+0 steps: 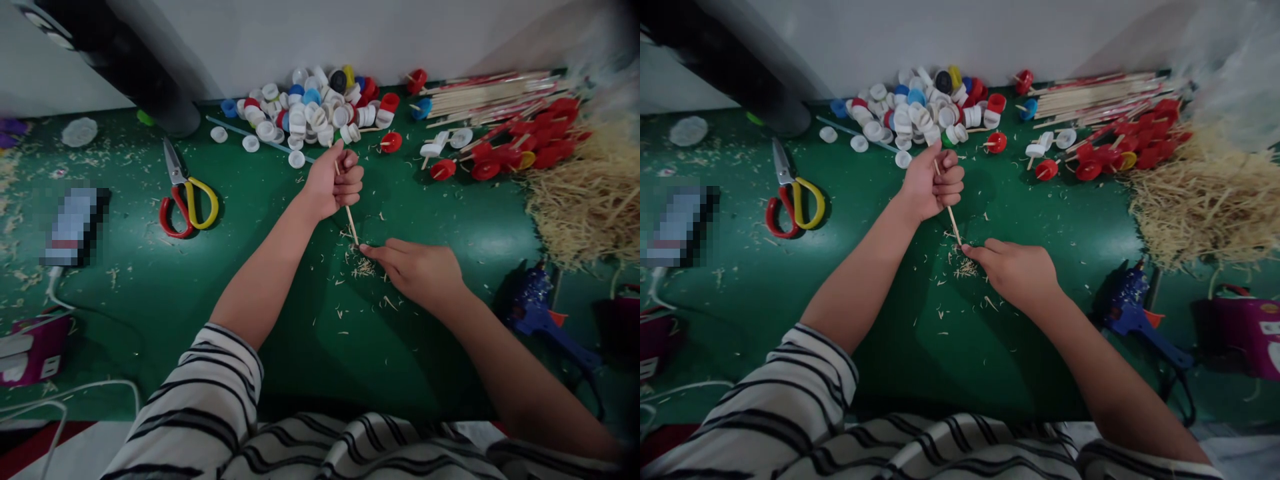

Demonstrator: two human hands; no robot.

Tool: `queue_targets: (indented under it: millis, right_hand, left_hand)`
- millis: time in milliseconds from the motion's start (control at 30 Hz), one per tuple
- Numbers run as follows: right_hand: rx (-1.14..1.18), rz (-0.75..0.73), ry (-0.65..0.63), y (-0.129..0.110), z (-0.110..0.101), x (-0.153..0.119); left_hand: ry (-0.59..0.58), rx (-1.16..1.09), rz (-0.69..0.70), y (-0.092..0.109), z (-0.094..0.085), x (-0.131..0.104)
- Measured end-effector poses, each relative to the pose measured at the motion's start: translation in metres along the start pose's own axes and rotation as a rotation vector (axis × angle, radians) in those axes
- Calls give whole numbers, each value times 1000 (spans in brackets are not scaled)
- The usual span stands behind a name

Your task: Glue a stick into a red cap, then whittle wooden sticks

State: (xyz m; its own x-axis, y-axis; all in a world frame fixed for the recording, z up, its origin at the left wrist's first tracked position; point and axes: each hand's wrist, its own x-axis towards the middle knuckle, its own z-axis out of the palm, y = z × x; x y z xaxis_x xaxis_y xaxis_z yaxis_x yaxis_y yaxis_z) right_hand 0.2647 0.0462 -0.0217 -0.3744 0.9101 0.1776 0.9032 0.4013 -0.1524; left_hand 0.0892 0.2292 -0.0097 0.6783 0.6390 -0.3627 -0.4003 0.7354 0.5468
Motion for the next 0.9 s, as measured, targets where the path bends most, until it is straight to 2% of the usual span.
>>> queue_targets:
  millis: [167,333,433,733,900]
  right_hand:
    - [-18,3,4,-1,-1,2]
    - [-43,83,77,1,3,15]
    - [-47,99,72,4,6,18]
    - [41,35,35,7,8,12]
    - [41,35,36,7,7,11]
  left_hand:
    - [-21,-50,-14,1,-3,0]
    - [-34,-88,-32,2,-5,1]
    - [-19,-98,-44,2,-5,0]
    - [60,-168,-89,4,-1,0]
    - [69,-153,-52,2,2,2]
